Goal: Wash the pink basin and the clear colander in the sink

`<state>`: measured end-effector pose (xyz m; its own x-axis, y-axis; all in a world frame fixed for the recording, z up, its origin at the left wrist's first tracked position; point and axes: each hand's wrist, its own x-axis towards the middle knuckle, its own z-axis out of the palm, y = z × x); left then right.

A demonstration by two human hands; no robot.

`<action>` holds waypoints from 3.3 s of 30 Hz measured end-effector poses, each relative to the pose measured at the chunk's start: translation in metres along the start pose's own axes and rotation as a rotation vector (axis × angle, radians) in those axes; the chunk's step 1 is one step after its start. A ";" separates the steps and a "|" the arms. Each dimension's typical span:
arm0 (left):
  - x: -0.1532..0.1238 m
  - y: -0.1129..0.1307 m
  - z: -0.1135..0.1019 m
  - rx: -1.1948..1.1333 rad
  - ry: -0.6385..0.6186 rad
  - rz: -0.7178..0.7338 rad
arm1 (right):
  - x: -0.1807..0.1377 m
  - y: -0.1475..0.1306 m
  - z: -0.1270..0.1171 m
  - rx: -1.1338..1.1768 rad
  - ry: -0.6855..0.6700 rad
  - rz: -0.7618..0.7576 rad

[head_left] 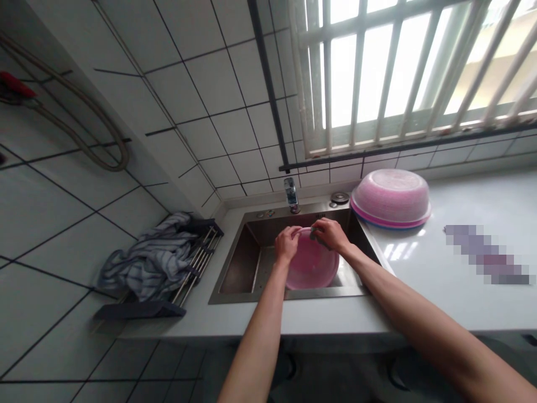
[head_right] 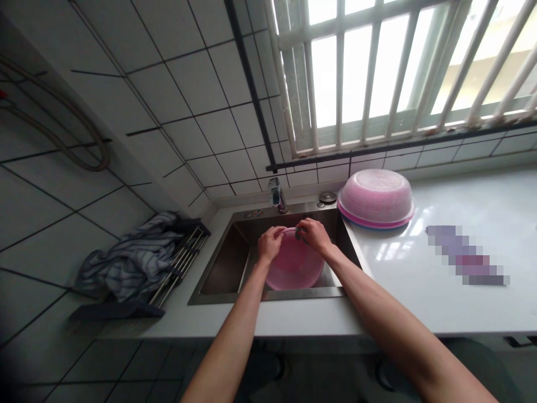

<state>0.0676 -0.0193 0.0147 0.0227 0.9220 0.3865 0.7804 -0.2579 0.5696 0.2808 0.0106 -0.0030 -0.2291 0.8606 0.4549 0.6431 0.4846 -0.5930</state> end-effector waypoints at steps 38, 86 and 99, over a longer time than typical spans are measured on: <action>0.002 -0.005 0.001 -0.087 -0.005 0.028 | 0.003 -0.011 0.010 0.030 -0.024 -0.015; 0.000 -0.007 -0.006 0.002 0.140 -0.032 | 0.001 -0.010 -0.006 -0.075 -0.023 -0.025; 0.000 -0.010 -0.009 -0.079 0.219 -0.077 | 0.001 0.001 -0.002 -0.045 0.011 -0.015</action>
<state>0.0536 -0.0196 0.0153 -0.1779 0.8572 0.4832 0.7230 -0.2193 0.6552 0.2824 0.0117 -0.0012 -0.2311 0.8516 0.4705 0.6721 0.4894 -0.5557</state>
